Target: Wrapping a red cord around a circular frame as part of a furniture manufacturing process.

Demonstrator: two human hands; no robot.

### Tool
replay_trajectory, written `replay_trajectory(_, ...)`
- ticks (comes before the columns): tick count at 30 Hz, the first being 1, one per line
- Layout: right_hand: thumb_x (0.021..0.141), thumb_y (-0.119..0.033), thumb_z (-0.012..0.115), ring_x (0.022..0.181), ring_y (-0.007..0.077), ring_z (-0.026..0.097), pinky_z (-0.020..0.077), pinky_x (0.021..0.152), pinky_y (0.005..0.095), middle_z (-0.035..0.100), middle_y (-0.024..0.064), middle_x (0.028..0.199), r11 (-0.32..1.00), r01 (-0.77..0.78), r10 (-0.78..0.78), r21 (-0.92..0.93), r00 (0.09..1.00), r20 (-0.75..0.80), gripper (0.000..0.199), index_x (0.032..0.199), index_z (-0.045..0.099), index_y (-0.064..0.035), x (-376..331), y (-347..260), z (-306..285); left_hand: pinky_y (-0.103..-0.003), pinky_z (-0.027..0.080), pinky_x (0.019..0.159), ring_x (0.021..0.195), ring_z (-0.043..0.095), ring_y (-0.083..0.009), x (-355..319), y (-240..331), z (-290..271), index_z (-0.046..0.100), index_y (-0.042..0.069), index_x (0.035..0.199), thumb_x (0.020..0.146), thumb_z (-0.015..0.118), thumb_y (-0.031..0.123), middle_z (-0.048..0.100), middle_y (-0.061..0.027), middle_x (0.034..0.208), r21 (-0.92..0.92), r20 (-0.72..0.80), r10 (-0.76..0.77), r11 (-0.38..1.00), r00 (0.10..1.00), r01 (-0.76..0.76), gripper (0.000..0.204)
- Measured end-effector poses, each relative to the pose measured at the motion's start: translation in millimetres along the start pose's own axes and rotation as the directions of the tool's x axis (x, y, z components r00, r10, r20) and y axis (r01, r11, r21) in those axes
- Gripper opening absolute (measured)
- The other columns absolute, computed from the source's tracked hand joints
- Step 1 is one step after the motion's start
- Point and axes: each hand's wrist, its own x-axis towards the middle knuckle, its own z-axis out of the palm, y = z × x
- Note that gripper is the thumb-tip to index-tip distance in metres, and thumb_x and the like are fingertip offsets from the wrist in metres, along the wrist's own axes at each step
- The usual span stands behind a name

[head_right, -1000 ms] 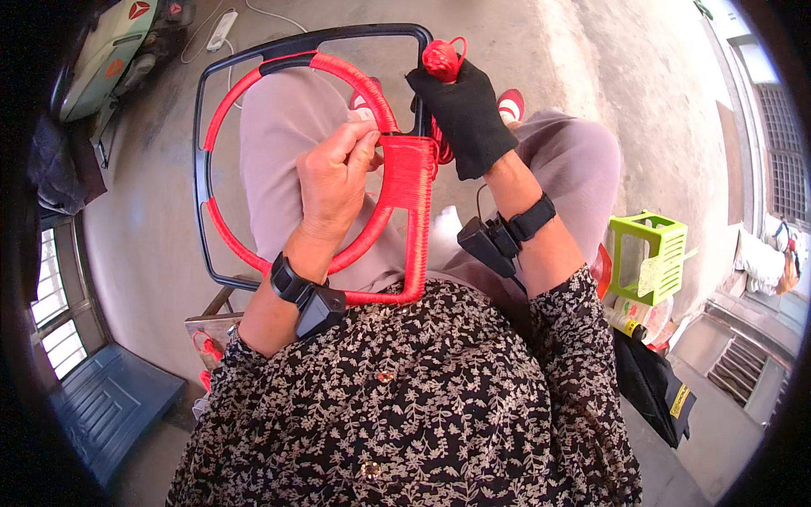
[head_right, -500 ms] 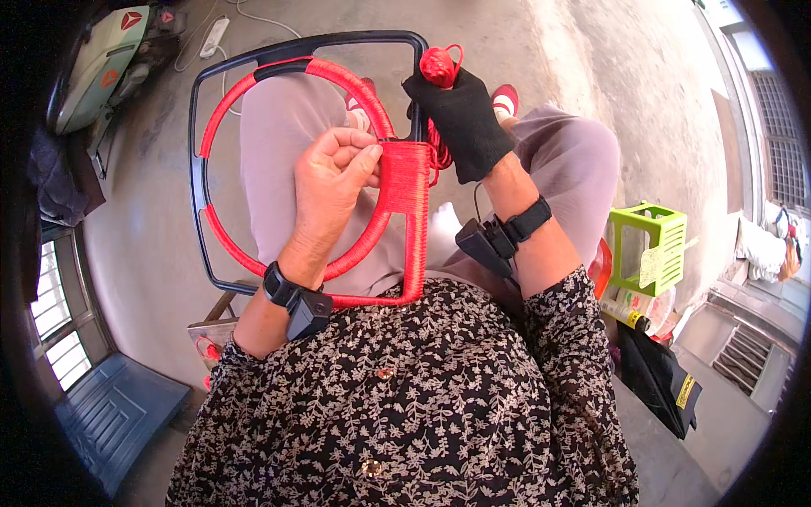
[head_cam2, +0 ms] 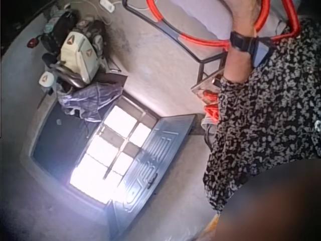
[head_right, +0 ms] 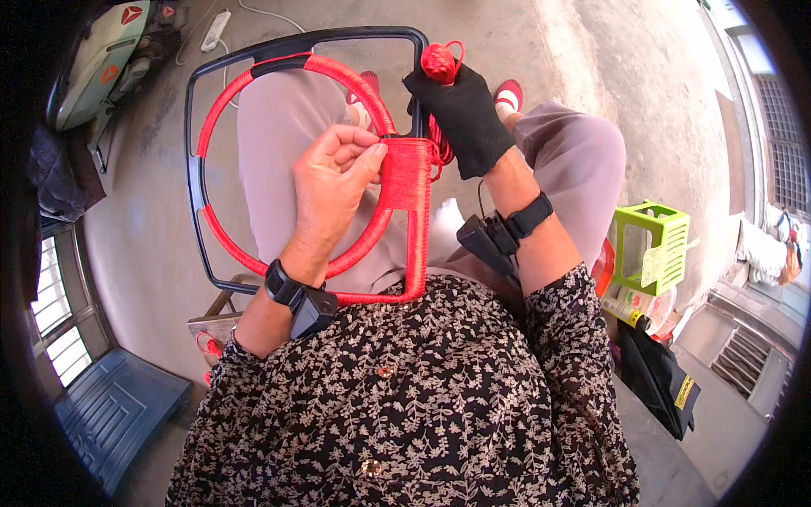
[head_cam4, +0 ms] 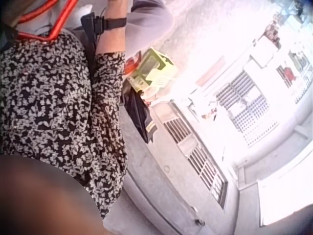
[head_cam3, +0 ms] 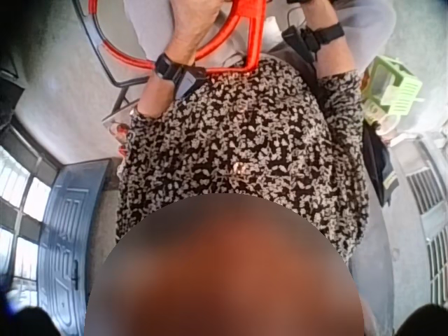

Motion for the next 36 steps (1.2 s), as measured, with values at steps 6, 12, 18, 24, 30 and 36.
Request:
replay_trajectory(6, 0.085, -0.023, 0.067, 0.061, 0.0110, 0.057, 0.0455, 0.057, 0.0253, 0.062, 0.0039, 0.070, 1.000, -0.013, 0.014, -0.014, 1.000, 0.024, 0.022, 0.093, 0.061, -0.0033, 3, 4, -4, -0.021, 0.053, 0.061, 0.069, 0.063, -0.0079, 4, -2, -1, 0.056, -0.002, 0.090, 0.088, 0.062, 0.003, 0.066, -0.0062, 0.080, -0.001, 0.030, -0.015, 1.000, 0.999, 0.015, 0.007)
replay_trajectory(12, 0.092, -0.025, 0.059, 0.068, 0.0140, 0.057, 0.0491, 0.063, 0.0275, 0.059, 0.0024, 0.080, 0.946, 0.082, -0.065, 0.314, 0.996, -0.066, 0.028, 0.110, 0.060, -0.0033, 17, 1, -98, -0.023, 0.053, 0.063, 0.073, 0.064, -0.0093, 4, -2, -6, 0.054, 0.000, 0.095, 0.090, 0.061, 0.008, 0.066, -0.0061, 0.083, -0.204, -0.051, -0.045, 0.978, 0.998, 0.034, 0.011)
replay_trajectory(18, 0.094, -0.028, 0.057, 0.066, 0.0128, 0.050, 0.0435, 0.063, 0.0285, 0.050, -0.0024, 0.073, 0.815, 0.320, -0.067, 0.484, 0.881, -0.468, 0.022, 0.103, 0.060, -0.0084, -13, -14, -255, -0.025, 0.054, 0.069, 0.076, 0.064, -0.0103, 1, -2, -9, 0.051, 0.000, 0.102, 0.091, 0.060, 0.010, 0.067, -0.0078, 0.086, -0.290, -0.030, -0.074, 0.955, 0.997, 0.062, 0.016)
replay_trajectory(24, 0.094, -0.024, 0.057, 0.069, 0.0121, 0.052, 0.0438, 0.066, 0.0271, 0.053, -0.0014, 0.075, 0.872, 0.140, 0.009, 0.468, 0.953, -0.302, 0.018, 0.102, 0.059, -0.0080, -42, -14, -192, -0.024, 0.052, 0.070, 0.081, 0.064, -0.0117, 4, -3, -11, 0.051, 0.003, 0.103, 0.093, 0.056, 0.009, 0.065, -0.0069, 0.092, -0.323, 0.029, -0.107, 0.940, 0.994, 0.111, 0.012)
replay_trajectory(30, 0.095, -0.031, 0.054, 0.061, 0.0127, 0.055, 0.0441, 0.052, 0.0244, 0.058, 0.0034, 0.076, 0.912, -0.303, 0.179, 0.277, 0.901, 0.396, 0.027, 0.101, 0.056, -0.0046, -36, 15, -53, -0.025, 0.054, 0.068, 0.075, 0.064, -0.0105, 6, 0, -8, 0.052, 0.000, 0.100, 0.093, 0.057, 0.009, 0.067, -0.0071, 0.085, -0.323, 0.012, -0.110, 0.940, 0.994, 0.108, 0.013)
replay_trajectory(36, 0.093, -0.026, 0.056, 0.075, 0.0221, 0.067, 0.0555, 0.067, 0.0334, 0.067, 0.0142, 0.088, 0.784, -0.456, 0.334, 0.421, 0.882, 0.333, 0.027, 0.104, 0.055, -0.0013, -48, 24, -33, -0.025, 0.054, 0.068, 0.076, 0.064, -0.0110, 5, -2, -10, 0.052, 0.000, 0.100, 0.093, 0.057, 0.010, 0.066, -0.0070, 0.085, -0.358, -0.022, -0.121, 0.928, 0.992, 0.105, 0.013)
